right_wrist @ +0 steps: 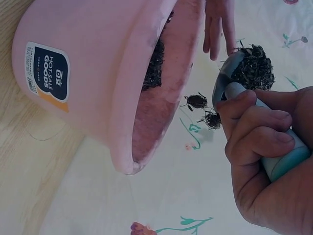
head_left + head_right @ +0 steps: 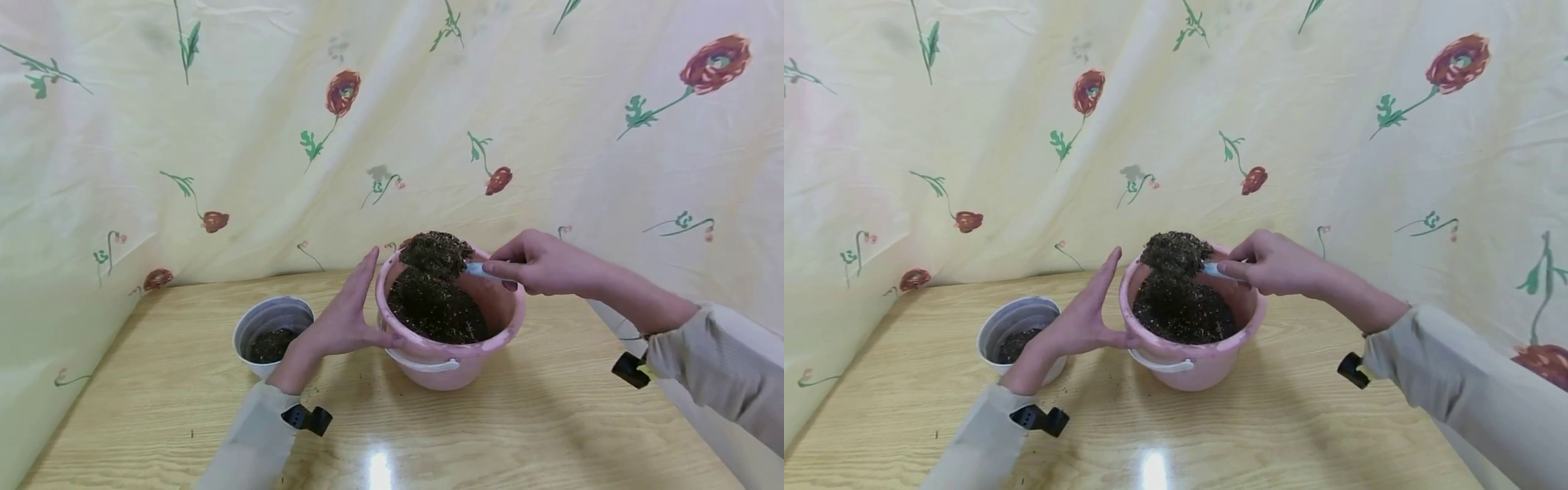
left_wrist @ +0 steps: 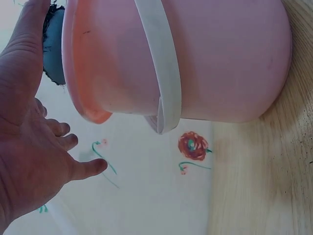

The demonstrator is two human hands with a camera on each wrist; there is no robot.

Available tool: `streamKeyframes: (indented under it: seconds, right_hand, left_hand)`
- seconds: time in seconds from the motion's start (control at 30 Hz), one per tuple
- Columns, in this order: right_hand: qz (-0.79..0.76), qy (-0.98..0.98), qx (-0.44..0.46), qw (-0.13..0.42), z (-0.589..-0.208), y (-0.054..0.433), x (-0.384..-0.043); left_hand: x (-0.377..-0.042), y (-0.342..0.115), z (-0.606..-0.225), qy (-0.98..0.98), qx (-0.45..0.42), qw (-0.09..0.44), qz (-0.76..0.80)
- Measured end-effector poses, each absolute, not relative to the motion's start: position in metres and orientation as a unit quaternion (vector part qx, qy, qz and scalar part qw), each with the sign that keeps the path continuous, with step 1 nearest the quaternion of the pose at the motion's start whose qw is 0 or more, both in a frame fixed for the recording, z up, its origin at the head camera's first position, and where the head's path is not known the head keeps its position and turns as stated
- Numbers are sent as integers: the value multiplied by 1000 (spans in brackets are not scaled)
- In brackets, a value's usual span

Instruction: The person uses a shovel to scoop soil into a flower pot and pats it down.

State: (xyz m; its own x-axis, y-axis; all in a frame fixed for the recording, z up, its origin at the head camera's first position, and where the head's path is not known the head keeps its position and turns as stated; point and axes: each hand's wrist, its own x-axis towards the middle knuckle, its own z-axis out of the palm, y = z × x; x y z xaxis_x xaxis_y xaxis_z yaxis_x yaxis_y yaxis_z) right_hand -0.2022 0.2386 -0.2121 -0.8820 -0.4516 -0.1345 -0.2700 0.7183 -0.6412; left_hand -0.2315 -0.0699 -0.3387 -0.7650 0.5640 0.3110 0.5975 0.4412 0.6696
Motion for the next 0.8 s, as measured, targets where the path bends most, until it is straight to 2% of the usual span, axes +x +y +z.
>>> streamKeyframes:
  seconds: [0.8]
  right_hand:
    - [-296, 919, -232, 122, -217, 219, -206]
  left_hand:
    - [-228, -84, -345, -858, -314, 12, -406]
